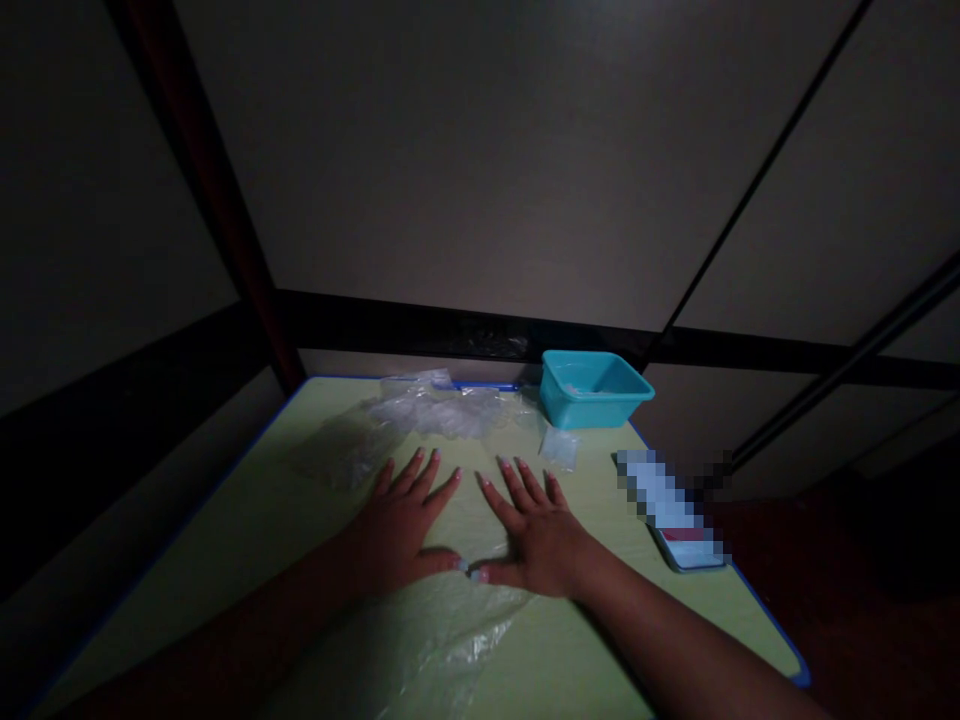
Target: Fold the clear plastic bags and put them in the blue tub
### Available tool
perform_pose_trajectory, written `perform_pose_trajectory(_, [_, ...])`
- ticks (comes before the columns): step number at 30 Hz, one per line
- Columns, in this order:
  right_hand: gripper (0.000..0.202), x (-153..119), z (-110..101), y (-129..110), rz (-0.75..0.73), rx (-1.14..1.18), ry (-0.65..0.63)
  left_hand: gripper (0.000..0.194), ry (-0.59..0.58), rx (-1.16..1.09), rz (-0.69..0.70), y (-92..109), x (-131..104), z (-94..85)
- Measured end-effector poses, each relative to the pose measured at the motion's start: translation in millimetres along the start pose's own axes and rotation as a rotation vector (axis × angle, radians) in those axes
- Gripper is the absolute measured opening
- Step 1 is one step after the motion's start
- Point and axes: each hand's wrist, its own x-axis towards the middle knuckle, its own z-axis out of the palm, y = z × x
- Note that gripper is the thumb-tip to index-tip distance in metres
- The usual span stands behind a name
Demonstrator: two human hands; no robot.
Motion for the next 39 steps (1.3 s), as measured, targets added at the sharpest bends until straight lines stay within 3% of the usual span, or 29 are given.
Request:
perform_pose_trajectory(6, [0.098,-2.5,-11.7,5.2,-0.001,0.033,-0.048,0.09,0.021,0.001,0.013,-8.5,3.6,1.7])
perform_pose_trajectory(12, [0.101,-5.6,-16.3,9.5,-0.039,0.058,-0.041,0.061,0.267,0.001,0.075,-18.7,8.0,-6.2])
perform_pose_trajectory(18, [0.094,-6.4,-14.0,8.2,-0.096,0.04,-0.028,0.063,0.175,-0.033,0.188,-17.4,5.9,-0.5])
perform_pose_trajectory(21, [0.091,-15.5,-18.7,-1.0,-0.221,0.065,0.015,0.049,0.25,-0.031,0.136,-19.9,8.6,3.4])
perform_pose_trajectory(24, [0.087,-29.6,-24.7,-15.2,-0.431,0.13,-0.062,0.041,0.317,-0.036,0.088,-23.6,12.6,6.6])
perform_pose_trajectory(29, [0.037,-43.9,-28.5,-26.7,-0.697,0.155,-0.121,0.043,0.299,-0.046,0.091,-25.8,15.0,11.5])
perform_pose_trajectory(33, [0.035,-45.7,-29.0,-20.6,-0.627,0.127,-0.099,0.046,0.302,-0.04,0.09,-24.4,13.9,11.0])
perform_pose_trajectory(39, [0.068,-51.3,-27.1,-17.5,-0.457,0.12,-0.143,0.045,0.305,-0.038,0.101,-23.5,13.8,8.9])
